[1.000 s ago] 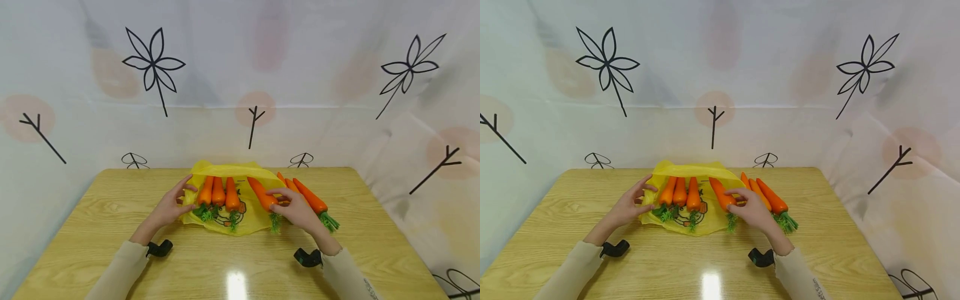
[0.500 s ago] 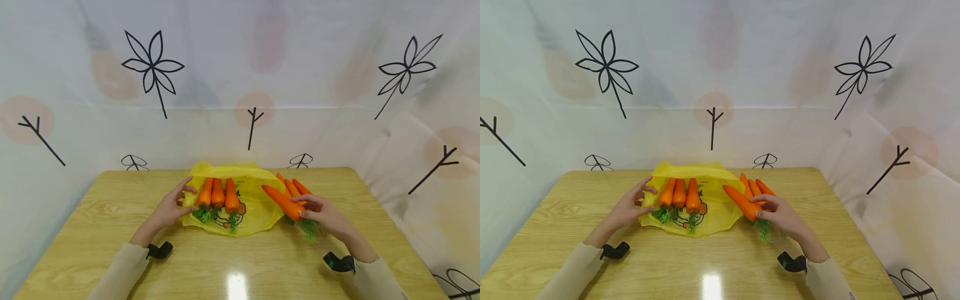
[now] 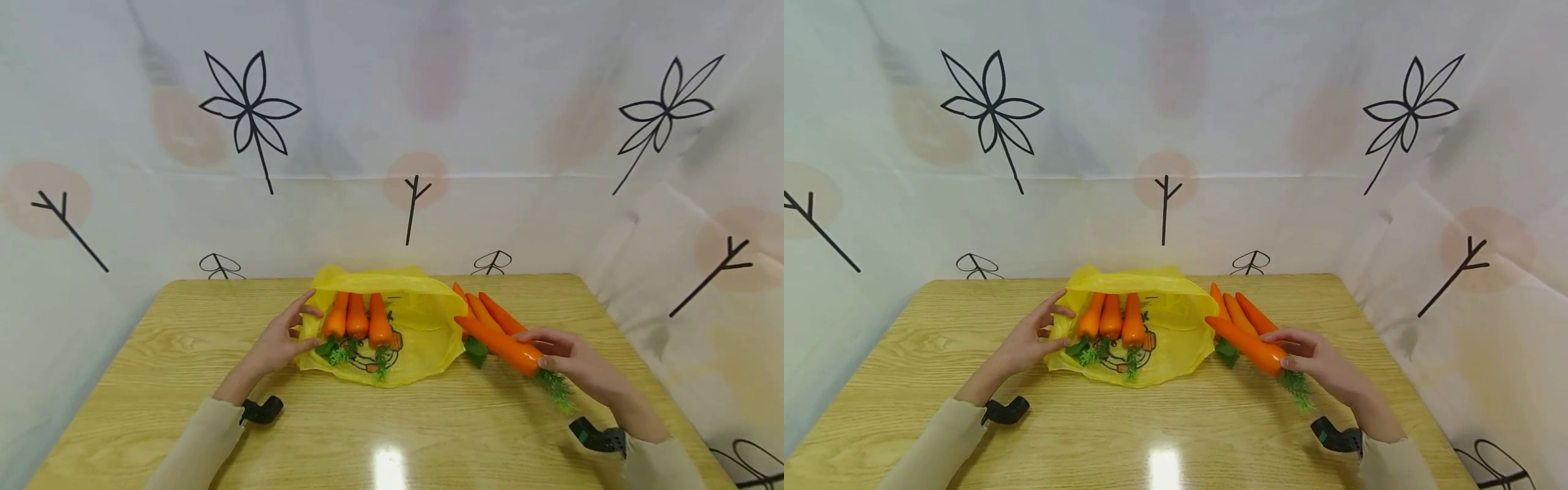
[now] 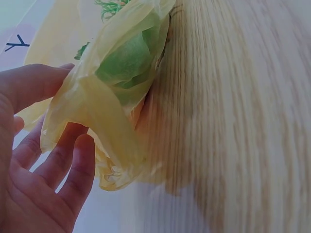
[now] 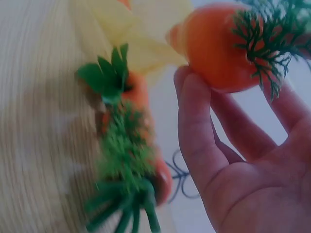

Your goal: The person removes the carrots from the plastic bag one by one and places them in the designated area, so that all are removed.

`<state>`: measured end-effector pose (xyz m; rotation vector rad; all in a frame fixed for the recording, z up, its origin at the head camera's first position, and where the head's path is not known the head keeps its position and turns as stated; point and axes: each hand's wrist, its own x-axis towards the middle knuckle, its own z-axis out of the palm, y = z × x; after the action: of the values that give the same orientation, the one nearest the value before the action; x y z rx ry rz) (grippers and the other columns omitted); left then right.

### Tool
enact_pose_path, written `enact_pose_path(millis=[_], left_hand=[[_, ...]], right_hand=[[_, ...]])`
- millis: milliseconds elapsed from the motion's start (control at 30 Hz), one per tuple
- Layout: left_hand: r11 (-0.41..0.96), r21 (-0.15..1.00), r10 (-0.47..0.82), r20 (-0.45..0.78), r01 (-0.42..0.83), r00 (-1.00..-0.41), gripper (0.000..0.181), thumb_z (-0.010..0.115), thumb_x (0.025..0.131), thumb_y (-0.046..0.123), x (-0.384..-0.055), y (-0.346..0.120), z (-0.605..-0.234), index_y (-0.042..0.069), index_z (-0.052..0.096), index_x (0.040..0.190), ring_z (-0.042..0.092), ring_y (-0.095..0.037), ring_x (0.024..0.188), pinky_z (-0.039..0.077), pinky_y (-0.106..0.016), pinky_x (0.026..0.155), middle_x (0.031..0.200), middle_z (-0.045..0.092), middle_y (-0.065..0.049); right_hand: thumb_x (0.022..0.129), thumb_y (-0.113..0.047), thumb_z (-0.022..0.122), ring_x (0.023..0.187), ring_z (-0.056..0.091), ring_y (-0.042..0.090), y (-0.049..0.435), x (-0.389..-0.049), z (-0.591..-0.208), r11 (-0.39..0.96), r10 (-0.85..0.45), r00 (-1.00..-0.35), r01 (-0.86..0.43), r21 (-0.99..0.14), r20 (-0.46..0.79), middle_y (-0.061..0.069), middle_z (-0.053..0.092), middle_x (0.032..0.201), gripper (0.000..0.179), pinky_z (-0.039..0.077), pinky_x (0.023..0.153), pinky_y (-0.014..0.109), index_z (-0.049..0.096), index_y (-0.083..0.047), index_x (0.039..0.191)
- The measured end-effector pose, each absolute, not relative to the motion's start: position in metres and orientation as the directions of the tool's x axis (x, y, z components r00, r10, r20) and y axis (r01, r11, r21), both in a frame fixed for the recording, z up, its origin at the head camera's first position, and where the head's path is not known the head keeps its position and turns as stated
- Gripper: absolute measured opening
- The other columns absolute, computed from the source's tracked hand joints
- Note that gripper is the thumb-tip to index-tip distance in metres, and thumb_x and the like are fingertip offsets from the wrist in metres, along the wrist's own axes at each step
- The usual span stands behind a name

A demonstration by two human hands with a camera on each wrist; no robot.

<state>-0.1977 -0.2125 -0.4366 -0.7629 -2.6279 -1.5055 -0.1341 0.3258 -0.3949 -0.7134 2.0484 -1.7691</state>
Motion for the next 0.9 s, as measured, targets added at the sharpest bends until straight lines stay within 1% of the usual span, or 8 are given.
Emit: enact_pose_path(millis=[100,200,333,433,567,733,800,900], left_hand=[[0.418,0.808,0.401,0.246,0.415,-0.882,0.092,0.077,0.085,-0.001,-0.197,-0.213,-0.437,0.018,0.026,0.159,0.061,-0.035,0.114,0.049,-0.045,0.083,0.125,0.058,-0.009],[0.420,0.811,0.398,0.238,0.407,-0.886,0.092,0.077,0.085,-0.002,-0.196,-0.213,-0.437,0.018,0.026,0.159,0.061,-0.035,0.115,0.049,-0.045,0.083,0.125,0.058,-0.009],[0.427,0.810,0.395,0.234,0.403,-0.888,0.092,0.077,0.085,-0.002,-0.196,-0.213,-0.438,0.018,0.026,0.159,0.061,-0.035,0.115,0.049,-0.044,0.083,0.125,0.058,-0.009],[0.432,0.806,0.393,0.236,0.405,-0.889,0.092,0.077,0.084,-0.002,-0.196,-0.213,-0.438,0.019,0.026,0.159,0.061,-0.034,0.113,0.050,-0.043,0.082,0.125,0.058,-0.009],[0.430,0.807,0.393,0.236,0.404,-0.889,0.093,0.077,0.084,-0.003,-0.197,-0.213,-0.438,0.019,0.026,0.159,0.062,-0.034,0.113,0.050,-0.041,0.081,0.125,0.058,-0.009],[0.420,0.812,0.395,0.239,0.405,-0.887,0.093,0.077,0.084,-0.003,-0.197,-0.214,-0.439,0.019,0.025,0.159,0.061,-0.035,0.114,0.050,-0.042,0.081,0.125,0.058,-0.009],[0.419,0.810,0.396,0.244,0.411,-0.885,0.093,0.076,0.084,-0.004,-0.198,-0.214,-0.440,0.019,0.025,0.159,0.062,-0.034,0.113,0.051,-0.042,0.081,0.125,0.058,-0.009],[0.419,0.806,0.398,0.250,0.418,-0.883,0.093,0.076,0.084,-0.004,-0.198,-0.213,-0.440,0.018,0.025,0.159,0.062,-0.034,0.113,0.051,-0.041,0.082,0.125,0.058,-0.009]], right_hand=[[0.101,0.008,0.041,0.121,0.055,0.013,0.336,-0.132,-0.395,0.050,-0.599,-0.796,-0.148,-0.988,0.090,-0.002,0.054,0.141,0.039,0.050,0.088,0.032,0.051,0.003,0.139],[0.102,0.008,0.039,0.121,0.056,0.013,0.346,-0.131,-0.397,0.025,-0.605,-0.789,-0.150,-0.988,0.105,-0.003,0.054,0.141,0.040,0.050,0.088,0.031,0.049,0.004,0.140],[0.103,0.009,0.038,0.116,0.058,0.013,0.358,-0.130,-0.400,0.036,-0.577,-0.808,-0.165,-0.986,0.114,-0.006,0.056,0.140,0.041,0.049,0.088,0.030,0.049,0.002,0.141],[0.102,0.009,0.039,0.113,0.059,0.010,0.367,-0.130,-0.401,0.082,-0.516,-0.849,-0.176,-0.981,0.110,-0.010,0.056,0.138,0.041,0.048,0.087,0.027,0.051,-0.001,0.141],[0.102,0.007,0.042,0.110,0.058,0.007,0.375,-0.132,-0.401,0.139,-0.415,-0.903,-0.184,-0.973,0.111,-0.013,0.057,0.134,0.040,0.047,0.086,0.023,0.052,-0.001,0.140],[0.103,0.004,0.045,0.105,0.059,0.007,0.380,-0.136,-0.404,0.171,-0.322,-0.937,-0.197,-0.965,0.135,-0.012,0.056,0.131,0.037,0.046,0.086,0.019,0.052,0.002,0.139],[0.103,0.002,0.047,0.102,0.059,0.006,0.381,-0.138,-0.407,0.204,-0.290,-0.948,-0.197,-0.959,0.133,-0.012,0.056,0.129,0.036,0.046,0.085,0.018,0.052,0.003,0.138],[0.103,-0.002,0.050,0.101,0.060,0.003,0.384,-0.142,-0.414,0.302,-0.240,-0.964,-0.185,-0.935,0.114,-0.017,0.055,0.127,0.036,0.046,0.083,0.016,0.053,0.002,0.139]])
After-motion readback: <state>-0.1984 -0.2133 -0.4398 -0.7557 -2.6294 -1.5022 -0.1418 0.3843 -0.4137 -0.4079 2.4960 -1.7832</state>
